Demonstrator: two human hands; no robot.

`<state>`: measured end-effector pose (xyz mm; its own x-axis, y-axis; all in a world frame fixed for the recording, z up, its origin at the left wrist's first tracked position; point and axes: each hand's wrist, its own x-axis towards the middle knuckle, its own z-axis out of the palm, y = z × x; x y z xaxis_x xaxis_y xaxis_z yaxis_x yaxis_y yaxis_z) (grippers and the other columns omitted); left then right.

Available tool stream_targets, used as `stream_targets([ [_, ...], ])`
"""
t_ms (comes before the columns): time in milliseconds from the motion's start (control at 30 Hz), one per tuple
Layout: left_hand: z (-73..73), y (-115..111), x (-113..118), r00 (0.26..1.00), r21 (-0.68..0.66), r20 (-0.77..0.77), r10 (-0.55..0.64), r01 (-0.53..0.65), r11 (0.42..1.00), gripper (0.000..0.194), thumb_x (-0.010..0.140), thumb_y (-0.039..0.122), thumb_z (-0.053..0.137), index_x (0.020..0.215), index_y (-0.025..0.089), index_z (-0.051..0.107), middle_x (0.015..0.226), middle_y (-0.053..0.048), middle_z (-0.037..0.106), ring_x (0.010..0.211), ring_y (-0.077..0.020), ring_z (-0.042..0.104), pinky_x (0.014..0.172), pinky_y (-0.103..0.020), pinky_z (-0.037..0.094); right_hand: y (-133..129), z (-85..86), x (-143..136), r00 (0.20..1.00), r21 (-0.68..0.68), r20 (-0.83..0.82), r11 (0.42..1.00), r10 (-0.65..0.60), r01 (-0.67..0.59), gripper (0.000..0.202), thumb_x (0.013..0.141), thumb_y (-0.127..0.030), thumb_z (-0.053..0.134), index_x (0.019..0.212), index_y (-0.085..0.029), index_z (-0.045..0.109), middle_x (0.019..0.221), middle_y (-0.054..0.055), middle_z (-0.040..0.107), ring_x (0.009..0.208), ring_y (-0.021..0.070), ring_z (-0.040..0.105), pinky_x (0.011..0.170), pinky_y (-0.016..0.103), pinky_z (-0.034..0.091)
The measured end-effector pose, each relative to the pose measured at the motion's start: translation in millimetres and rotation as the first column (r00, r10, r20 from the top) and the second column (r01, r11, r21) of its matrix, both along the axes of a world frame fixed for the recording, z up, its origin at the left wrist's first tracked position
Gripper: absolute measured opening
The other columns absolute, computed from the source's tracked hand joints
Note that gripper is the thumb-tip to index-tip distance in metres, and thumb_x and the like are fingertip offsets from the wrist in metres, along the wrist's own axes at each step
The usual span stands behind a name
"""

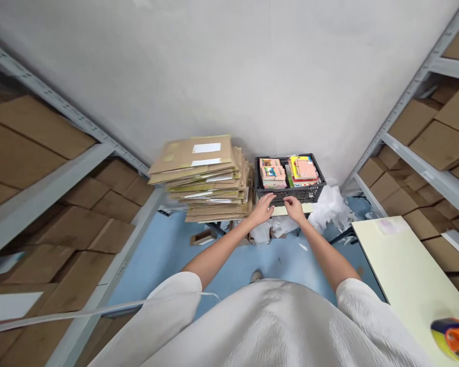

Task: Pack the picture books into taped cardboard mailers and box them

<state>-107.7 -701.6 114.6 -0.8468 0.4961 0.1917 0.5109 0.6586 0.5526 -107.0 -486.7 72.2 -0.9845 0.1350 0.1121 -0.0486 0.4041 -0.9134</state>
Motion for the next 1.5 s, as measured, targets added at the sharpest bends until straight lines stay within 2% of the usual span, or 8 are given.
stream_targets([
  [300, 59.3, -174.3, -55.3, 0.97, 0.027, -0.182, 0.162, -0.16, 0.987, 0.058, 0.101, 0.016, 0.042, 0.158, 0.021, 0.052, 0.166, -0.011, 0.049, 0.155, -0.0272, 0.044, 0.132, -0.049, 0.036, -157.0, 59.2, -88.0, 0.949, 0.262, -0.194, 0.945, 0.25, -0.195, 0.032, 0.095, -0.03, 0.052, 0.115, -0.02, 0.076, 0.117, 0.011, 0.075, 0.108, 0.0259, 0.07, 0.103, 0.042, 0.057],
  [467, 86.7, -249.4, -88.2, 0.931, -0.005, -0.269, 0.248, -0.259, 0.966, 0.056, 0.104, 0.019, 0.043, 0.159, 0.023, 0.051, 0.167, -0.012, 0.047, 0.156, -0.0286, 0.041, 0.132, -0.05, 0.034, -223.7, 98.6, -129.4, 0.867, 0.524, -0.293, 0.826, 0.404, -0.207, 0.045, 0.101, -0.032, 0.051, 0.141, -0.019, 0.067, 0.151, 0.016, 0.059, 0.142, 0.0301, 0.054, 0.121, 0.046, 0.044],
  [633, 92.6, -298.2, -126.1, 0.896, -0.117, -0.254, 0.365, -0.403, 0.908, 0.064, 0.098, 0.038, 0.066, 0.158, 0.021, 0.051, 0.172, -0.019, 0.039, 0.161, -0.0401, 0.031, 0.132, -0.06, 0.025, -264.8, 114.5, -163.2, 0.874, 0.697, -0.157, 0.679, 0.46, -0.232, 0.063, 0.102, -0.045, 0.057, 0.161, -0.022, 0.053, 0.172, 0.018, 0.039, 0.156, 0.0406, 0.036, 0.122, 0.061, 0.034],
  [767, 88.7, -310.3, -136.6, 0.891, -0.192, -0.185, 0.416, -0.448, 0.873, 0.08, 0.094, 0.055, 0.07, 0.162, 0.022, 0.044, 0.173, -0.02, 0.038, 0.161, -0.0448, 0.029, 0.13, -0.064, 0.022, -276.0, 112.7, -173.0, 0.89, 0.735, -0.109, 0.638, 0.442, -0.227, 0.073, 0.099, -0.052, 0.061, 0.165, -0.024, 0.047, 0.174, 0.019, 0.037, 0.158, 0.0452, 0.031, 0.121, 0.066, 0.03],
  [1067, 93.0, -305.4, -115.7, 0.872, -0.209, -0.228, 0.433, -0.478, 0.853, 0.082, 0.095, 0.054, 0.072, 0.164, 0.024, 0.041, 0.165, -0.019, 0.049, 0.148, -0.043, 0.048, 0.122, -0.055, 0.033, -268.1, 106.0, -158.7, 0.91, 0.724, -0.19, 0.679, 0.369, -0.124, 0.059, 0.096, -0.049, 0.068, 0.15, -0.025, 0.063, 0.151, 0.018, 0.056, 0.13, 0.0422, 0.046, 0.107, 0.056, 0.041],
  [1200, 95.1, -307.8, -111.5, 0.873, -0.213, -0.251, 0.417, -0.47, 0.856, 0.076, 0.096, 0.057, 0.071, 0.16, 0.022, 0.048, 0.159, -0.02, 0.054, 0.144, -0.0427, 0.052, 0.12, -0.054, 0.034, -262.4, 110.0, -151.5, 0.902, 0.745, -0.194, 0.656, 0.386, -0.121, 0.051, 0.095, -0.043, 0.068, 0.143, -0.025, 0.068, 0.143, 0.017, 0.059, 0.125, 0.0393, 0.048, 0.106, 0.054, 0.04],
  [1333, 96.3, -306.9, -109.9, 0.879, -0.213, -0.261, 0.4, -0.456, 0.864, 0.074, 0.096, 0.056, 0.073, 0.157, 0.022, 0.051, 0.158, -0.02, 0.055, 0.143, -0.0431, 0.052, 0.119, -0.054, 0.034, -262.7, 114.7, -144.8, 0.904, 0.773, -0.17, 0.622, 0.393, -0.125, 0.055, 0.095, -0.04, 0.069, 0.148, -0.028, 0.065, 0.158, 0.017, 0.053, 0.133, 0.0431, 0.047, 0.107, 0.057, 0.039],
  [1500, 98.4, -302.6, -108.4, 0.874, -0.213, -0.262, 0.409, -0.466, 0.859, 0.071, 0.097, 0.056, 0.07, 0.156, 0.022, 0.052, 0.157, -0.019, 0.056, 0.143, -0.0416, 0.052, 0.119, -0.054, 0.036, -272.0, 115.4, -142.8, 0.952, 0.754, -0.109, 0.648, 0.284, -0.107, 0.066, 0.093, -0.036, 0.067, 0.158, -0.027, 0.055, 0.17, 0.018, 0.04, 0.138, 0.0456, 0.047, 0.106, 0.059, 0.042],
])
